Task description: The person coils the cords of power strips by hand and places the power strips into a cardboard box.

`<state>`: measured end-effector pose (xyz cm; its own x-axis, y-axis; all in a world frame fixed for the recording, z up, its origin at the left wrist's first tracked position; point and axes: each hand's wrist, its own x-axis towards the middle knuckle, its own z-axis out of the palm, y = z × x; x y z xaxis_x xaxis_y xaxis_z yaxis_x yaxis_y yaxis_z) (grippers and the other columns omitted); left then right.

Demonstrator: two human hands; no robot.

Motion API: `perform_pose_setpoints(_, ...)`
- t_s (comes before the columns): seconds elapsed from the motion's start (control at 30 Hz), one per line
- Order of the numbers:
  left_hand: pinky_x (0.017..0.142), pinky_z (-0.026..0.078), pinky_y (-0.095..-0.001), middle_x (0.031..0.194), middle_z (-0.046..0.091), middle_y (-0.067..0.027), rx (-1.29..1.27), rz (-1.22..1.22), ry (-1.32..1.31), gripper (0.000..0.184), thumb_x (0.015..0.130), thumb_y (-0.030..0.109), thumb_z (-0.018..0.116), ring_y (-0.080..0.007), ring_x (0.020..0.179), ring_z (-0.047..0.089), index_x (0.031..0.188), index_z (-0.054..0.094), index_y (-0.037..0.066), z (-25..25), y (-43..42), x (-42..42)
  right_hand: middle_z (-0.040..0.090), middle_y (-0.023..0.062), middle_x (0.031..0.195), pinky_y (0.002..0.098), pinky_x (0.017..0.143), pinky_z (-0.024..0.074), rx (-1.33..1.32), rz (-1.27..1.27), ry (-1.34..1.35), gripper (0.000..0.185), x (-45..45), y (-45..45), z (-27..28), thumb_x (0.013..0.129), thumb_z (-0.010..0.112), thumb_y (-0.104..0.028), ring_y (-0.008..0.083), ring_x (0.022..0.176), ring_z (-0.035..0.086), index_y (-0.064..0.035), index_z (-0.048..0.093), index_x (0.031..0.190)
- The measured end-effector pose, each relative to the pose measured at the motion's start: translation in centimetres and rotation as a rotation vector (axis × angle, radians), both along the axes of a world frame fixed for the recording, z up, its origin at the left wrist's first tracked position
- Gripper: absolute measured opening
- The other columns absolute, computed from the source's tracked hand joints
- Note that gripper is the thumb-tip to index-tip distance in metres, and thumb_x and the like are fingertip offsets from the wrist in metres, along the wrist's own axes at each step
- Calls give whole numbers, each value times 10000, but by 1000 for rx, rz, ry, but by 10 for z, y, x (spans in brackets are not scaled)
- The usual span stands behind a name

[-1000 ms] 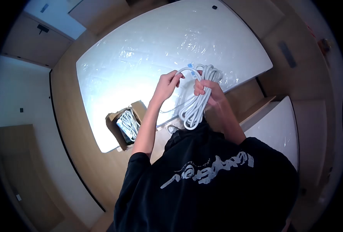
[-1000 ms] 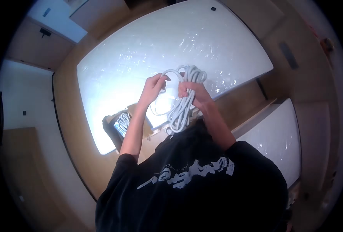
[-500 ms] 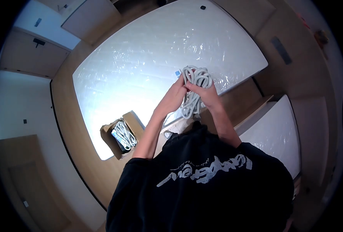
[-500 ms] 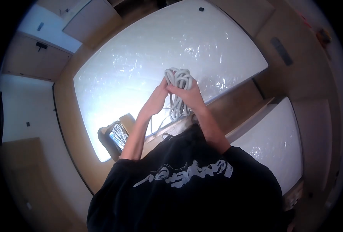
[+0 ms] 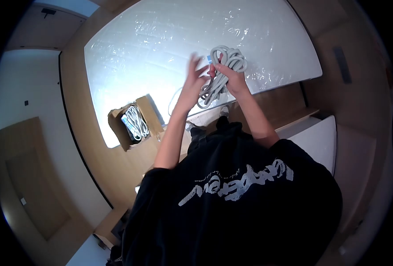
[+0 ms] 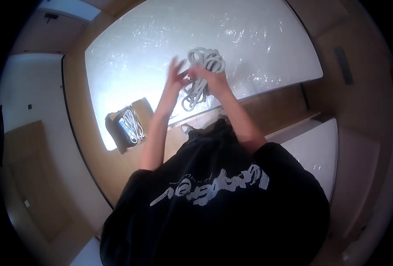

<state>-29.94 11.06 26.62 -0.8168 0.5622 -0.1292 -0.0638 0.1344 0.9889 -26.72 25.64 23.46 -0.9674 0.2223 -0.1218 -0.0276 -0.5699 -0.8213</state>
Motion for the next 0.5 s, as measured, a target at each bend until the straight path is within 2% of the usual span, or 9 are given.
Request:
perform_pose_setpoints(0.03,933,400,-331,1246,424,-181,227,437,-95,593,814,121,502,-254,1108,467,1344,272,-12,-14,0,9,587,104,777,289,667,480,1,9,-6,187,0,4,-2,807,571,-50,169,707,573,-9,517,981)
perform_pose_setpoints(0.1,952,380,-370,1212,448,-173,-28,866,-215,540,859,174,452,-253,1107,469,1336,280,-11,-75,-20,24,569,101,752,318,662,471,78,90,85,215,3,14,-8,788,566,-46,168,664,542,-7,505,991)
perform_pose_setpoints(0.17,947,373,-416,1214,451,-187,216,625,-963,639,895,387,399,-281,1115,474,1339,266,-52,-93,-33,37,552,108,742,327,659,455,140,151,131,260,8,19,-10,772,570,-60,162,638,518,-21,475,1011)
perform_pose_setpoints(0.23,935,384,-419,1161,484,-181,268,532,-1215,702,902,470,373,-295,1059,500,1318,303,-91,-95,-24,36,535,111,725,321,663,444,95,299,140,316,24,22,3,756,583,-65,164,638,521,-45,420,1026)
perform_pose_setpoints(0.3,859,439,-413,984,548,-183,524,372,-1345,708,909,470,389,-279,902,546,1278,324,-131,-98,-19,22,577,95,770,266,589,475,-35,345,161,330,35,28,2,726,662,7,152,685,589,-5,518,1022)
perform_pose_setpoints(0.37,620,471,-291,874,562,-139,567,558,-1447,572,931,381,404,-189,706,531,1210,386,-119,-136,-16,-3,518,106,700,344,667,440,-27,439,168,352,50,30,13,733,608,-76,162,619,517,-75,377,998)
perform_pose_setpoints(0.4,518,398,-239,823,557,-105,657,440,-1426,487,941,326,394,-143,620,468,1184,412,-96,-167,-21,-20,510,99,691,352,670,438,-17,480,182,349,53,33,17,739,617,-112,164,607,512,-89,393,1007)
perform_pose_setpoints(0.47,360,208,-177,725,536,-35,677,348,-1296,361,974,262,350,-56,473,295,1172,455,-21,-160,-8,-34,504,93,689,350,677,437,-83,393,160,337,59,36,7,750,618,-147,165,614,510,-97,407,1008)
perform_pose_setpoints(0.5,360,208,-177,725,536,-35,674,342,-1304,361,974,262,350,-56,473,295,1172,455,-21,-144,0,-37,498,87,688,348,684,436,-149,306,142,328,61,37,1,760,619,-182,166,622,507,-105,421,1009)
